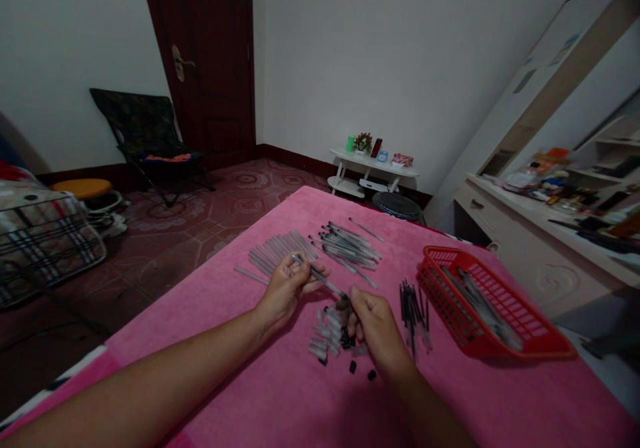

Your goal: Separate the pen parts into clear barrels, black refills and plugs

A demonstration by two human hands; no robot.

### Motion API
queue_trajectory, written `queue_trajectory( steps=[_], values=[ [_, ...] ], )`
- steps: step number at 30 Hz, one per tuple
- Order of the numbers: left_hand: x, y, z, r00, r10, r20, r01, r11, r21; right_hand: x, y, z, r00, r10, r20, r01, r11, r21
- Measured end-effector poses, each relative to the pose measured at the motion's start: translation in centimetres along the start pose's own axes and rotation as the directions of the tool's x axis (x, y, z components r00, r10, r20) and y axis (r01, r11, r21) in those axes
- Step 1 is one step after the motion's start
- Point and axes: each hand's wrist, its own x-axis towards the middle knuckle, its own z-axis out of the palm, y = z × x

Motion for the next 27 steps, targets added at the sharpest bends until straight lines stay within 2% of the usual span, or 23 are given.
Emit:
queue_trajectory(
  steps=[2,6,11,14,16,20,22,25,27],
  values=[
    [-0.02,-0.03,0.02,1.000,0.007,0.004,-0.007,1.000,0.008,0.03,0.04,0.00,1.000,0.011,0.000,-0.011,1.000,-0.026],
    [-0.07,-0.02,0.09,1.000,0.011,-0.002,-0.011,1.000,0.024,0.14,-0.12,-0.04,0.993,-0.098,-0.064,0.095,0.995,-0.044],
    [-0.14,0.03,0.06,1.000,0.013,0.019,-0.014,0.999,0.042,0.21,0.33,-0.06,0.997,-0.072,-0.006,0.071,0.993,-0.097],
    [-0.18,0.10,0.10,1.000,0.012,0.011,-0.013,0.999,0.048,0.28,0.45,-0.04,0.991,-0.120,-0.066,0.109,0.982,-0.157],
    [-0.17,0.11,0.13,1.000,0.011,0.007,-0.012,0.999,0.045,0.27,0.40,-0.03,0.986,-0.143,-0.089,0.128,0.980,-0.150],
    [-0.10,-0.03,0.13,1.000,0.021,-0.005,-0.021,0.999,0.048,0.14,0.48,-0.08,0.997,-0.072,0.005,0.072,0.990,-0.119],
    [-0.09,-0.06,0.11,1.000,0.025,-0.006,-0.025,0.998,0.051,0.15,0.62,-0.12,0.998,-0.069,-0.015,0.065,0.986,-0.157],
    [-0.10,-0.01,0.08,1.000,0.023,0.003,-0.023,0.998,0.051,0.31,0.71,-0.18,0.985,-0.148,-0.090,0.132,0.978,-0.162],
    [-0.09,0.02,0.04,1.000,0.024,0.008,-0.024,0.998,0.057,0.40,0.67,-0.23,0.986,-0.149,-0.072,0.140,0.983,-0.120]
  ],
)
